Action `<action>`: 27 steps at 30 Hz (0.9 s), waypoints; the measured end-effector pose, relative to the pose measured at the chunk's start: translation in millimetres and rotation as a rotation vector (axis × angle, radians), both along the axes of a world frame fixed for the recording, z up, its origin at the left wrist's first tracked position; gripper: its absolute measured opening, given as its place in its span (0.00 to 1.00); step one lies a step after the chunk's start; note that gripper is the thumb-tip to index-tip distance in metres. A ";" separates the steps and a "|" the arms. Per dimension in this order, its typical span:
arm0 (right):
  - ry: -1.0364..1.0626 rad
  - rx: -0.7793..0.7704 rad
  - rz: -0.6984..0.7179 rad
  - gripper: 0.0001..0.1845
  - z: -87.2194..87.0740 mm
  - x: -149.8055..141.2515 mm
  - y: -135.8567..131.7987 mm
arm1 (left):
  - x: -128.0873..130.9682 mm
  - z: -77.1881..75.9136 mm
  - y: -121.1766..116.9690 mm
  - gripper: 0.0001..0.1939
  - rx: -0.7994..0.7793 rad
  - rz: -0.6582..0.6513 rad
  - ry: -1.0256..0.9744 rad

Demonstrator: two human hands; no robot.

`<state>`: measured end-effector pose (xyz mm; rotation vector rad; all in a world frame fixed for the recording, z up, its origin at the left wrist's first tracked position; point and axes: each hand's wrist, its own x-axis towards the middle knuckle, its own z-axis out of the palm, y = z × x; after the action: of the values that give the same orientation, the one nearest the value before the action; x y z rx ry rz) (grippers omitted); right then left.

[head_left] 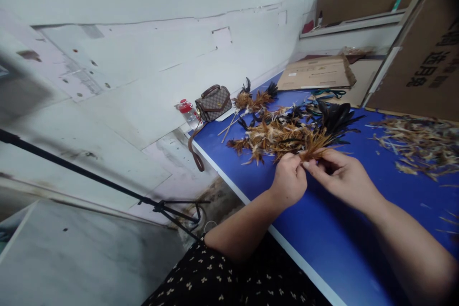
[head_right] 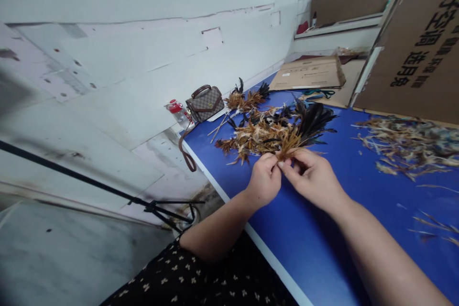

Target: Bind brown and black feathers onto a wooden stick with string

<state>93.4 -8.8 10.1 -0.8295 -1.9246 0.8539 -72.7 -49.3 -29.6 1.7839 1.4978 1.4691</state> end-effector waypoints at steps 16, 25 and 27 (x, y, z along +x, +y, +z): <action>-0.075 0.228 0.085 0.16 7.9 16.5 14.7 | 6.7 -4.3 -1.3 0.10 0.017 -0.021 0.012; 0.024 -0.003 -0.063 0.23 4.7 20.0 12.7 | 15.1 5.1 3.3 0.11 0.010 -0.062 0.002; 0.018 0.018 -0.085 0.21 7.7 25.4 15.4 | 18.1 8.9 7.5 0.11 0.002 -0.084 0.005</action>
<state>118.8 6.6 17.8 -0.8842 -1.8651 0.7894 -54.6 -41.8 -20.7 1.8304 1.4067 1.4270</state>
